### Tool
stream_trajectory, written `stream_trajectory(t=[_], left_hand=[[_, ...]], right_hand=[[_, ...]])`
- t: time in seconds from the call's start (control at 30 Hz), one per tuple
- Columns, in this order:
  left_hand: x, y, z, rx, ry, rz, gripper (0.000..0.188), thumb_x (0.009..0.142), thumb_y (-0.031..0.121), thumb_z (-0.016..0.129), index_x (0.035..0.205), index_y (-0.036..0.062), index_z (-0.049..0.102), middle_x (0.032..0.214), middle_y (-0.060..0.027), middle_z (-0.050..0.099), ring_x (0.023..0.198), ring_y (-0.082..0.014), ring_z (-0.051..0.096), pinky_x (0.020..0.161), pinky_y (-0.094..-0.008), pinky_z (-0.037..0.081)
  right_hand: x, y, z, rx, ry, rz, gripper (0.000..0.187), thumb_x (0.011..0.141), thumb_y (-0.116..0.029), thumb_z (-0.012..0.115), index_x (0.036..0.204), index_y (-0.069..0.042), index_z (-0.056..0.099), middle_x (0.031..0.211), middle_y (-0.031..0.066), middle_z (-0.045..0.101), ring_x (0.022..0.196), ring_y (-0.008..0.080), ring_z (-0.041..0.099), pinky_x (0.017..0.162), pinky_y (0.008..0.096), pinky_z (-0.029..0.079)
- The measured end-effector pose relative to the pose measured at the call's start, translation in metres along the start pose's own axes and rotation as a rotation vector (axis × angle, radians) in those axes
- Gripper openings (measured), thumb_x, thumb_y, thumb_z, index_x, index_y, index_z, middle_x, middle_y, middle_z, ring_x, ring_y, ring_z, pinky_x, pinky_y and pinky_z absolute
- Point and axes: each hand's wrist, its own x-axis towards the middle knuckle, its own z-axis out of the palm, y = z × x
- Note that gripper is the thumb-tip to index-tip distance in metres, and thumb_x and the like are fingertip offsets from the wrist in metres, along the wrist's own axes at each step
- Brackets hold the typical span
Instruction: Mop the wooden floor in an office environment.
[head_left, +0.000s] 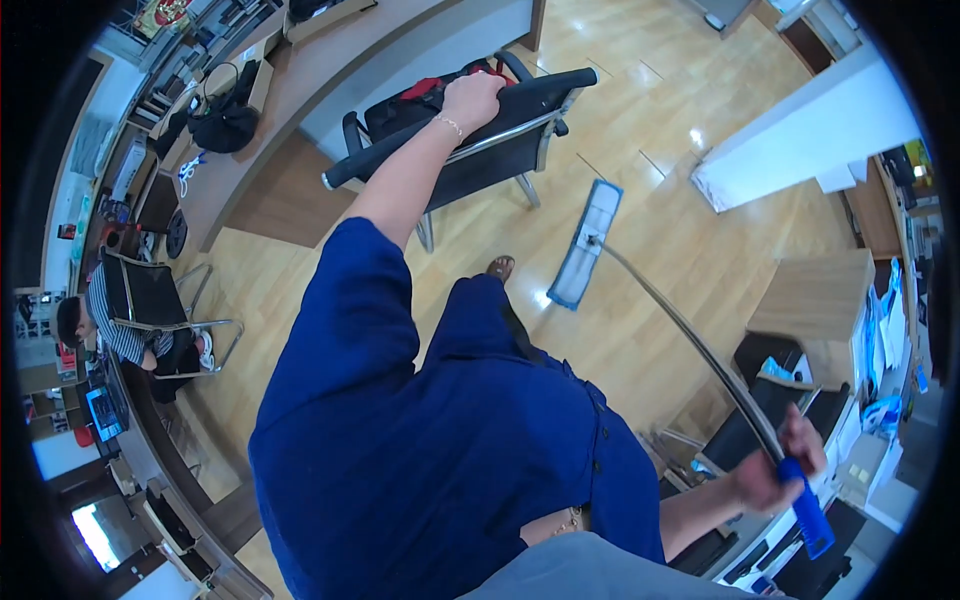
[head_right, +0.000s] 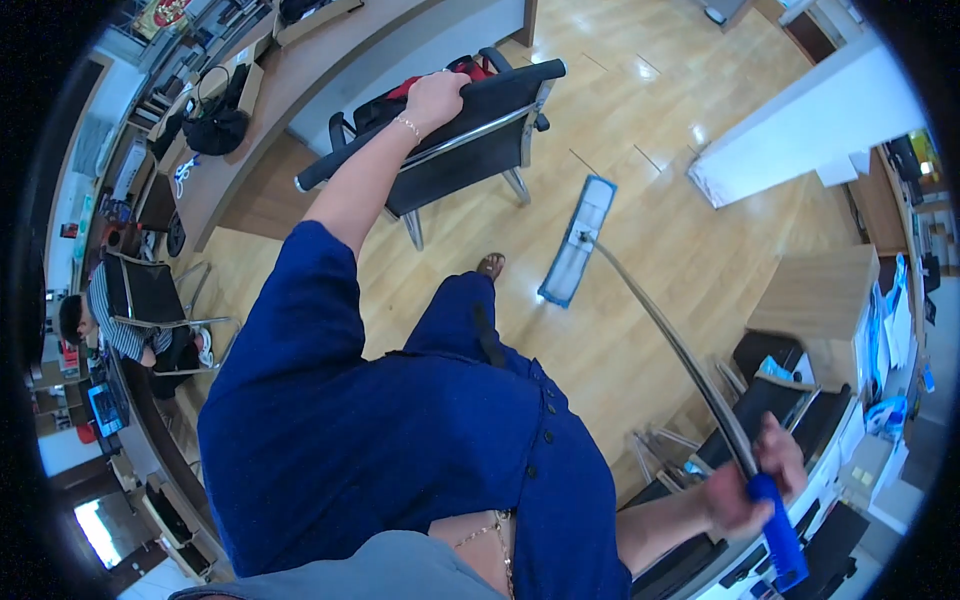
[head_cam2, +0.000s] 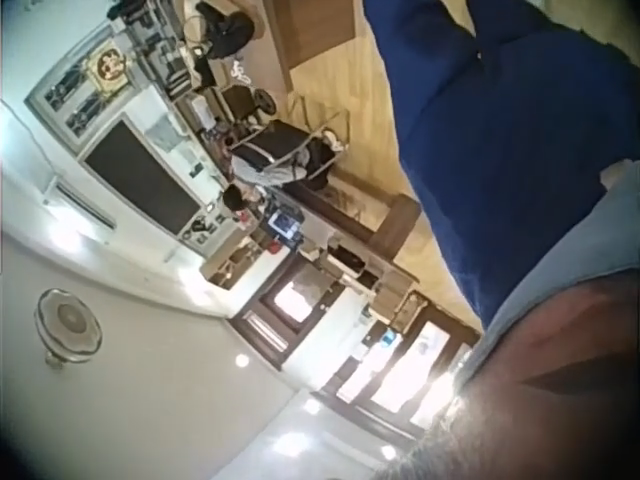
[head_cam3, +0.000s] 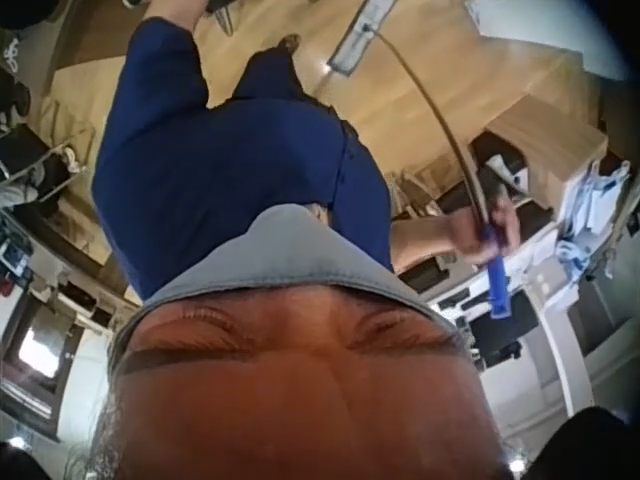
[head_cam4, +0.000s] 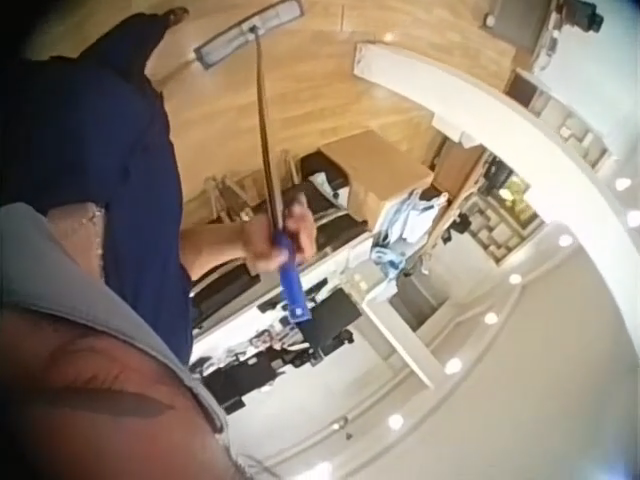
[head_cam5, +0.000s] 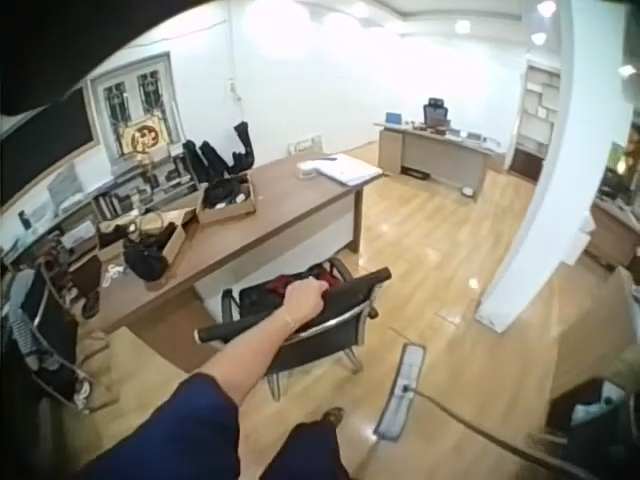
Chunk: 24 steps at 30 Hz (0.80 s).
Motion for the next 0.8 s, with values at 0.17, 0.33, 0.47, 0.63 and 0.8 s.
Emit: stream_trajectory(t=[0.17,0.33,0.47,0.63,0.8], left_hand=[[-0.043,0.032,0.042,0.175,0.564,-0.048,0.016,0.08,0.013,0.053,0.088,0.0128,0.066,0.09,-0.0134,0.065,0.081,-0.0283,0.065,0.067,-0.0443,0.049],[-0.177,0.237,0.107,-0.496,-0.197,0.333,0.041,0.059,0.011,0.072,0.096,-0.0004,0.057,0.099,-0.0193,0.057,0.096,-0.0361,0.054,0.081,-0.0438,0.046],[-0.31,0.312,0.164,-0.5,-0.37,0.952,0.032,0.058,0.025,0.073,0.087,0.016,0.065,0.088,-0.0071,0.064,0.098,-0.0279,0.058,0.081,-0.0475,0.042],[-0.373,0.287,0.157,-0.762,-0.189,0.641,0.022,0.058,0.025,0.066,0.052,0.0104,0.05,0.058,-0.0121,0.053,0.066,-0.0363,0.055,0.06,-0.047,0.041],[-0.467,0.247,0.092,-0.879,-0.14,0.478,0.027,0.063,0.027,0.065,0.05,0.0086,0.05,0.055,-0.0148,0.051,0.061,-0.0368,0.054,0.057,-0.0457,0.042]], right_hand=[[-0.047,-0.119,-0.034,-0.02,0.266,-0.26,0.012,0.088,-0.021,0.053,0.088,-0.012,0.045,0.063,-0.0005,0.035,0.055,0.0102,0.036,0.051,0.0263,0.033],[-0.121,-0.143,-0.013,-0.138,0.091,-0.185,0.036,0.087,-0.041,0.058,0.087,-0.008,0.042,0.06,0.002,0.04,0.051,0.0128,0.042,0.05,0.0284,0.038],[-0.166,-0.152,0.014,-0.115,-0.189,-0.03,0.038,0.087,-0.035,0.06,0.071,-0.002,0.048,0.046,0.0063,0.047,0.043,0.0193,0.05,0.052,0.0353,0.049],[-0.201,-0.197,0.027,-0.096,-0.328,0.038,0.033,0.086,-0.024,0.059,0.061,-0.007,0.045,0.044,0.0034,0.044,0.04,0.0153,0.045,0.049,0.0324,0.046],[-0.207,-0.263,0.039,0.07,-0.468,-0.054,0.032,0.086,-0.021,0.054,0.112,-0.004,0.049,0.046,-0.0023,0.045,0.038,0.0095,0.046,0.045,0.0239,0.043]])
